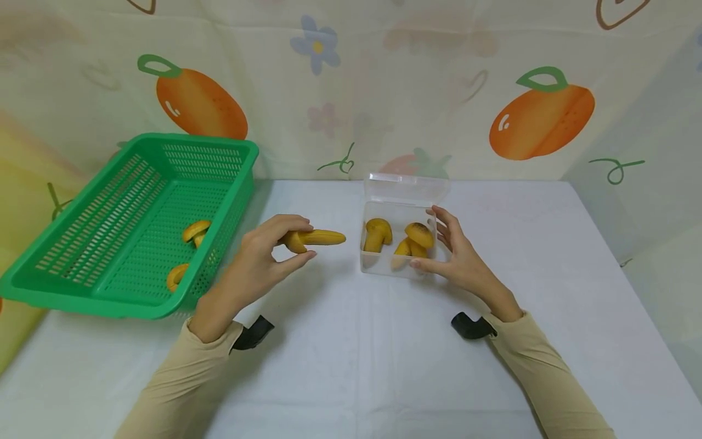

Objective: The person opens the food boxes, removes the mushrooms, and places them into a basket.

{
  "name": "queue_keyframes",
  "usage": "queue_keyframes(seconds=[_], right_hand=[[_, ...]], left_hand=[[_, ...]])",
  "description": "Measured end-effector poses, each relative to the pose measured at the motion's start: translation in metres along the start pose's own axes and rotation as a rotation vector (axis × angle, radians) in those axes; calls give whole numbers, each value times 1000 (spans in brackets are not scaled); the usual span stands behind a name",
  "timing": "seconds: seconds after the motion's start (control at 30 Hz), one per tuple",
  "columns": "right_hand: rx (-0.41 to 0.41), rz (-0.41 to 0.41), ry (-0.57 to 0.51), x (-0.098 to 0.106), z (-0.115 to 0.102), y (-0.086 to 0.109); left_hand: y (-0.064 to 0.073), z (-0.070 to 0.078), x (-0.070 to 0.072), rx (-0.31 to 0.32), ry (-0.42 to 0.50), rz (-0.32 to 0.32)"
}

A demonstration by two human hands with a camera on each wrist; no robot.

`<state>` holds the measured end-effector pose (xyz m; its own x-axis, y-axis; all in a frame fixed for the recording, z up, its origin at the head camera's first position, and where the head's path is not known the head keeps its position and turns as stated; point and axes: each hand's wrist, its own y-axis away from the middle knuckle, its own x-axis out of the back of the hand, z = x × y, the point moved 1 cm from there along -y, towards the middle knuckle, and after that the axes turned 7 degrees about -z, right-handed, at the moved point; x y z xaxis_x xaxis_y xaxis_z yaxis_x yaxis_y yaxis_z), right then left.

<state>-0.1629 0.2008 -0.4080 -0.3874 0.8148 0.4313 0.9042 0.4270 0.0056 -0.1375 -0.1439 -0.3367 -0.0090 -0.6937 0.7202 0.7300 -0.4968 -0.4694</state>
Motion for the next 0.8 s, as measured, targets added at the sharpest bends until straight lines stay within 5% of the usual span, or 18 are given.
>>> queue_keyframes(seconds=[0.2, 0.53, 0.8], right_hand=[[2, -3, -8, 0, 1, 0], [8, -2, -1, 1, 0, 0], [14, 2, 2, 0, 0, 0]], left_hand=[[12, -4, 11, 64, -42, 16], [31, -14, 30, 43, -55, 105], [41, -22, 46, 104, -69, 138]])
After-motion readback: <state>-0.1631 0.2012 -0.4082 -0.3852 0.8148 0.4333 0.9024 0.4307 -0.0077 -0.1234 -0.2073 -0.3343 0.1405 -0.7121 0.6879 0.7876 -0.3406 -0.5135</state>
